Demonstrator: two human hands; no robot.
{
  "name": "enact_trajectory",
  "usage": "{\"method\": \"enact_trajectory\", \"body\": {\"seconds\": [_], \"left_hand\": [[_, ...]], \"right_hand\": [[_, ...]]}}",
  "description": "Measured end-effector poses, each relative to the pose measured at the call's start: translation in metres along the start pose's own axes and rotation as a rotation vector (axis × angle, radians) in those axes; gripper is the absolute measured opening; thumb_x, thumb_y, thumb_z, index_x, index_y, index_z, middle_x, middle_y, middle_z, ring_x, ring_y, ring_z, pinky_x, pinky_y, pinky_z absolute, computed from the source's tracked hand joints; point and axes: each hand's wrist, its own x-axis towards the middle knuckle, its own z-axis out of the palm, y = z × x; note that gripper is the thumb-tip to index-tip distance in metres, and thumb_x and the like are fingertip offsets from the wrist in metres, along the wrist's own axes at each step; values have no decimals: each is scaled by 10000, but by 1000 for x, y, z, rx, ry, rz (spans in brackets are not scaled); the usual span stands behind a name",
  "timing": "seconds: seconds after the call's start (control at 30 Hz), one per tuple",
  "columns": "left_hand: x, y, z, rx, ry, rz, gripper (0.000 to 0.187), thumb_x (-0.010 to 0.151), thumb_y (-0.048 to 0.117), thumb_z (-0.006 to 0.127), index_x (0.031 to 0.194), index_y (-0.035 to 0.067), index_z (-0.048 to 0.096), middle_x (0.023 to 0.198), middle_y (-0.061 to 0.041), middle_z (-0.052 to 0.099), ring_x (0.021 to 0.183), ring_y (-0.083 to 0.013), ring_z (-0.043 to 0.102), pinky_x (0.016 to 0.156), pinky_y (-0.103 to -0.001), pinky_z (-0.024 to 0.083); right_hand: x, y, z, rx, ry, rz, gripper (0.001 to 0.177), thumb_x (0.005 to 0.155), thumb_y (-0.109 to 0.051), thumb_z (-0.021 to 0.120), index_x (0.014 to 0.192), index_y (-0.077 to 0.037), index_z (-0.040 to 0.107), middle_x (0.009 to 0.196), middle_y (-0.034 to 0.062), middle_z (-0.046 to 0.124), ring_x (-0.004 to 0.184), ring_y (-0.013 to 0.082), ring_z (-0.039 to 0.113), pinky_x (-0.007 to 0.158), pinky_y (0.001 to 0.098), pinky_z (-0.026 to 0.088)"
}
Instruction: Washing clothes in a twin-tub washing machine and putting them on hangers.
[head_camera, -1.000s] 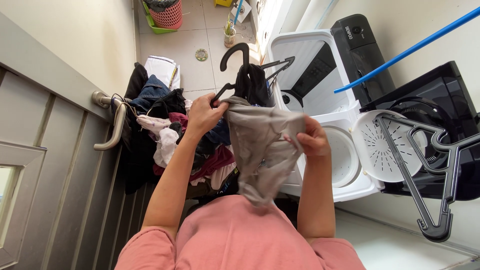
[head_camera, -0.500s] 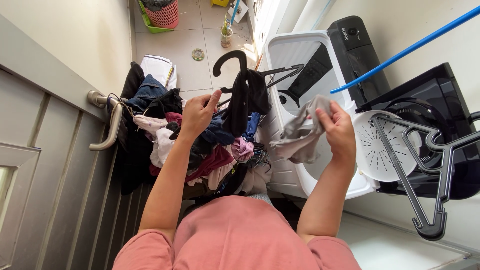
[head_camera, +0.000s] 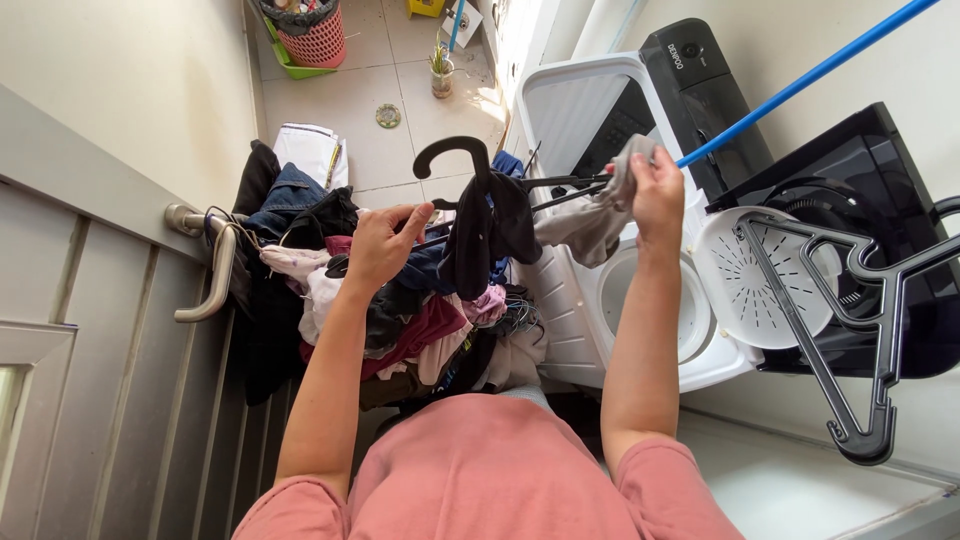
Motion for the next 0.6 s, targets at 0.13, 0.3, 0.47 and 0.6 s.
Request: {"method": "enact_trajectory", "body": {"seconds": [0.13,0.3,0.47,0.6], "left_hand": [[-2,-3,7,7,-28,17,612,1017,554,559,676,58,672,489,-26,450,470,-120,417,494,-328,311],[-4,-7,8,-31,-4,59,621,1041,549,555,680,55,660,543,-9,503,508,-106,434,511,-314,326],[-6,-4,5,-70,55,33,551,1020,515,571,745,56,703,535,8,532,485,-91,414,486,-318,303],[-5,-6,10,-84,29,-12,571,1029,503,564,715,39,675,548,-4,533,498,-105,411,500,-329,297]], "right_hand": [[-8,-21,27,8,-169,123,219,1086,-95,505,1211,37,627,957,123,738,800,135,705,731,265,575],[-24,-27,37,264,-384,196,259,1078,-86,523,1251,74,631,980,83,735,841,125,721,768,255,589],[-31,12,24,234,-183,165,188,1062,-76,619,1183,65,648,985,79,737,833,114,702,762,233,570],[-41,12,31,183,-8,54,169,1039,-81,686,1171,-13,605,903,93,715,757,110,652,683,234,514]]}}
